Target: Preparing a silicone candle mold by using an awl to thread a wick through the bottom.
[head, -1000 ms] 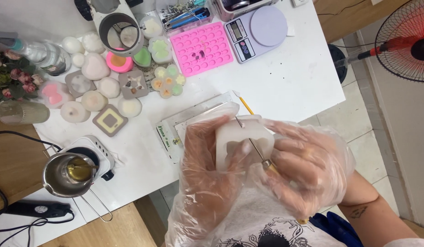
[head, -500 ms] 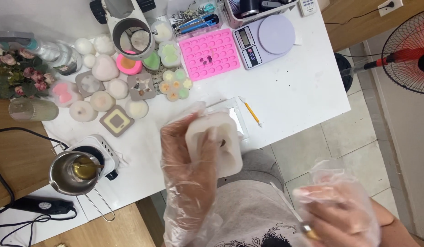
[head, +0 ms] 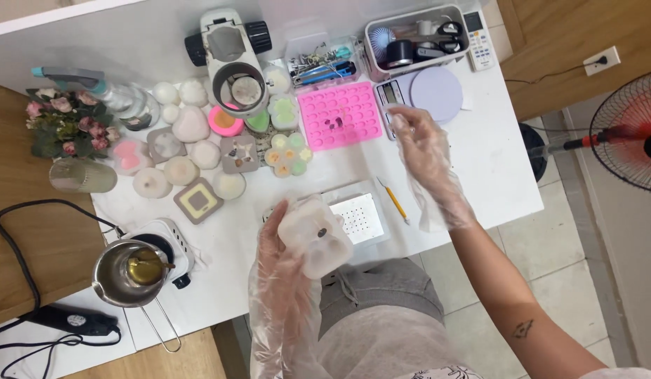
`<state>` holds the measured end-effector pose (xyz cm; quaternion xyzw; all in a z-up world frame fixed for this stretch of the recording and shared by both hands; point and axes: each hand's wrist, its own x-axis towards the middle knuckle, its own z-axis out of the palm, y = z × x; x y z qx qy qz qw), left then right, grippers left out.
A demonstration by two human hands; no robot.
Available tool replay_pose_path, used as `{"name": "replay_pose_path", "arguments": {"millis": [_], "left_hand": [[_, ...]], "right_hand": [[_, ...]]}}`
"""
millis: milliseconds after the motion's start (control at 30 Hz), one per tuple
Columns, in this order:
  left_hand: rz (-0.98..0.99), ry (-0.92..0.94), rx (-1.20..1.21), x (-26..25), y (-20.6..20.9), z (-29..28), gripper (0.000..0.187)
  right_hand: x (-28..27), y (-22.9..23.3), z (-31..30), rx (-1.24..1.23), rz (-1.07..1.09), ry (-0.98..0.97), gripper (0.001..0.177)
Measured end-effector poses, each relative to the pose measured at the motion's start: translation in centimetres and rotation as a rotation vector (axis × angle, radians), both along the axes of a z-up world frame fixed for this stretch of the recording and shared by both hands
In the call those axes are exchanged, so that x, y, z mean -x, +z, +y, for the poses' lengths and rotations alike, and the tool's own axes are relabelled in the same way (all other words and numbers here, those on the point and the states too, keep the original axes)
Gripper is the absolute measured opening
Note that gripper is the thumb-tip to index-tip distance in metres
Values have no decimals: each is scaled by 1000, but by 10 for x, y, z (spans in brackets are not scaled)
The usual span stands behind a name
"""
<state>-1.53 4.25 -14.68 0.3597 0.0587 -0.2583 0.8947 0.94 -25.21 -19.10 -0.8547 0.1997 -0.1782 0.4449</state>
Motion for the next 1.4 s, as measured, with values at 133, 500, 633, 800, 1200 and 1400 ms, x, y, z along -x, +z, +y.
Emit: {"name": "replay_pose_path", "arguments": {"millis": [133, 500, 633, 800, 1200, 1400], "left_hand": [[-72, -36, -123, 1, 44, -4, 80], [-3, -137, -200, 9, 107, -27, 81], [52, -173, -258, 7, 113, -33, 78], [-35, -247, -369, 7, 106, -43, 82], [-151, -465, -422, 6, 132, -43, 86], [-190, -552, -471, 7, 132, -39, 87]], "right_hand": [[-78, -73, -37, 317, -99, 160, 17], [-225, -127, -69, 1006, 330, 640, 24], [-186, -39, -21, 674, 71, 726, 23], [-66, 89, -9, -159, -189, 1151, 22], [11, 176, -11, 111, -280, 1260, 40], [26, 190, 3, 404, -366, 1167, 34]]}}
